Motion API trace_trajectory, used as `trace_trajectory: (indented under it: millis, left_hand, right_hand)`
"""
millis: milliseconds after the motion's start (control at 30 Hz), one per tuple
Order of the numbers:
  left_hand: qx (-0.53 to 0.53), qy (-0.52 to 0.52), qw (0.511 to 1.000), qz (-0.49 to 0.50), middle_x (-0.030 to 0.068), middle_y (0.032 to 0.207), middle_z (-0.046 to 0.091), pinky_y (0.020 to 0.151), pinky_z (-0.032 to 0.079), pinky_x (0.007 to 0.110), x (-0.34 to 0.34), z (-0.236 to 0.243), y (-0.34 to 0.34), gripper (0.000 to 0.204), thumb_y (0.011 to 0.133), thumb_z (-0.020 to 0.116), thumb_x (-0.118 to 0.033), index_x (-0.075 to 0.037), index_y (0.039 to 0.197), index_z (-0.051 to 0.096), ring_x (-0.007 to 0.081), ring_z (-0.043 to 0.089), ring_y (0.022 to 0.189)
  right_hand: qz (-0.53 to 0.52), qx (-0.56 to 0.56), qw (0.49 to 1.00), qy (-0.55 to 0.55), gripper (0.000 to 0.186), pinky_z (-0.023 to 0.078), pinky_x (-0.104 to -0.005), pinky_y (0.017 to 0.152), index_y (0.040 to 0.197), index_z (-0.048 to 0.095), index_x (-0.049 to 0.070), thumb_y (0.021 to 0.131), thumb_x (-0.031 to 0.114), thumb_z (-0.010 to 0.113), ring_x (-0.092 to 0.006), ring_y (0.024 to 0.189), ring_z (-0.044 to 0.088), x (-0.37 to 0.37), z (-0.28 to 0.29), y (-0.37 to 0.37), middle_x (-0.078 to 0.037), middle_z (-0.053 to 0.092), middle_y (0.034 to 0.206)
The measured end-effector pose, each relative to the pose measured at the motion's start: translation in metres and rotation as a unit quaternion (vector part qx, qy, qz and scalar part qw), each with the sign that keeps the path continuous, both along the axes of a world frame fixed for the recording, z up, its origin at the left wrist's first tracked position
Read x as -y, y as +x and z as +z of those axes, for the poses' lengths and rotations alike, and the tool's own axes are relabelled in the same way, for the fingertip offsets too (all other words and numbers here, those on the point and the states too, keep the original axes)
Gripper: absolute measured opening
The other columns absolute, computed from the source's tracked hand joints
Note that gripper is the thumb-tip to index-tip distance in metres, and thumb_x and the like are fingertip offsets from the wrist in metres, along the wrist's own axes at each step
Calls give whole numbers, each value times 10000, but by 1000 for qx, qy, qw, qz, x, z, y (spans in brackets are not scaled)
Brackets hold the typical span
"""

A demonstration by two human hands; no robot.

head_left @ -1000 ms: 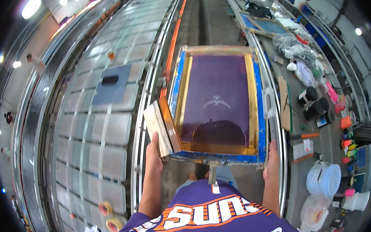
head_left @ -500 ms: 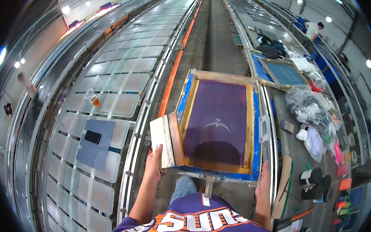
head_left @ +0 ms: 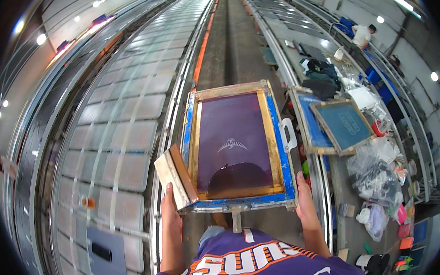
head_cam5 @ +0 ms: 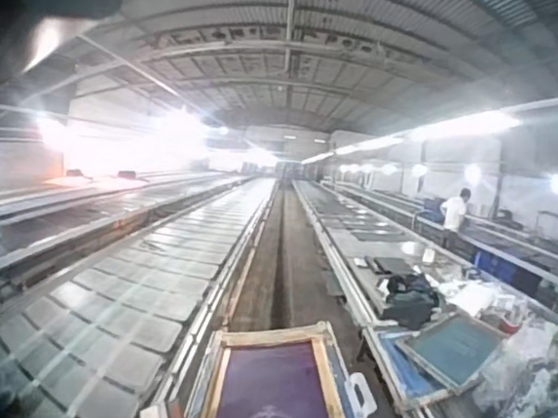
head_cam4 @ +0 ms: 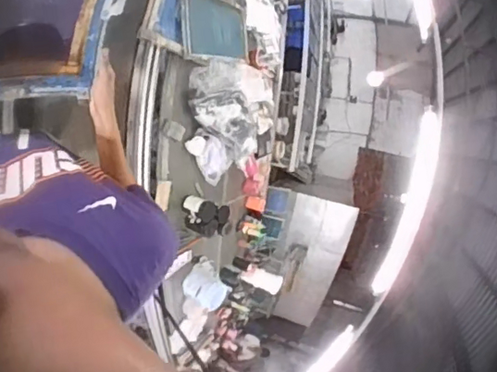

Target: The person prepares a screen printing frame by wiping it with a cloth and mixing ink in a container. They then position the frame over a garment on a conveyor belt and use a squeegee to pull ink across the mesh, printing a design onto the fabric.

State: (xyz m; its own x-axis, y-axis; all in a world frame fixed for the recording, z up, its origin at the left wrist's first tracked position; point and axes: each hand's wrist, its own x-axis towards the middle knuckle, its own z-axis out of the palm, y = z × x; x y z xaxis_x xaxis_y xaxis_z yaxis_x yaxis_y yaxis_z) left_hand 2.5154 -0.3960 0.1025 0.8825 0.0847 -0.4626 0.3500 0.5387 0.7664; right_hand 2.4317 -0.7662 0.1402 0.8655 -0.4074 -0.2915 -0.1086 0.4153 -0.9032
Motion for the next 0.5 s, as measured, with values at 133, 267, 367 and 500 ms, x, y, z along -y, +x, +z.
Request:
trace_trajectory:
  millis: [133,267,367,500]
  left_hand:
    - [9,62,997,-33,152,1283,629,957,518,369,25,-9,108,661,978,607,-464,71,1353,509,256,653,1114]
    - [35,57,994,-82,165,1336,591,990,496,378,61,7,215,694,977,600,-479,70,1384,478,266,610,1187]
    - [36,65,989,-128,168,1365,570,1002,482,375,95,7,301,684,983,595,-471,62,1393,475,263,596,1205]
    - [35,75,988,-132,137,1347,590,1011,470,371,149,-5,411,633,987,598,-442,28,1398,489,248,599,1196]
  right_hand:
    - [-35,-38,997,-54,539,394,-317,1052,1264,616,-25,1048,447,471,-157,1167,576,27,-33,69,-82,652,1236]
    - [-80,-51,995,-38,531,385,-301,1030,1256,605,-10,1039,461,488,-136,1136,562,34,-12,143,-64,642,1215]
    - [-104,-36,992,-59,544,389,-294,1016,1269,587,-18,1027,464,515,-130,1129,555,60,-34,205,-67,634,1205]
    - [-111,-49,991,-59,599,381,-300,1034,1314,556,-45,1006,469,555,-147,1167,541,117,-59,303,-86,620,1235]
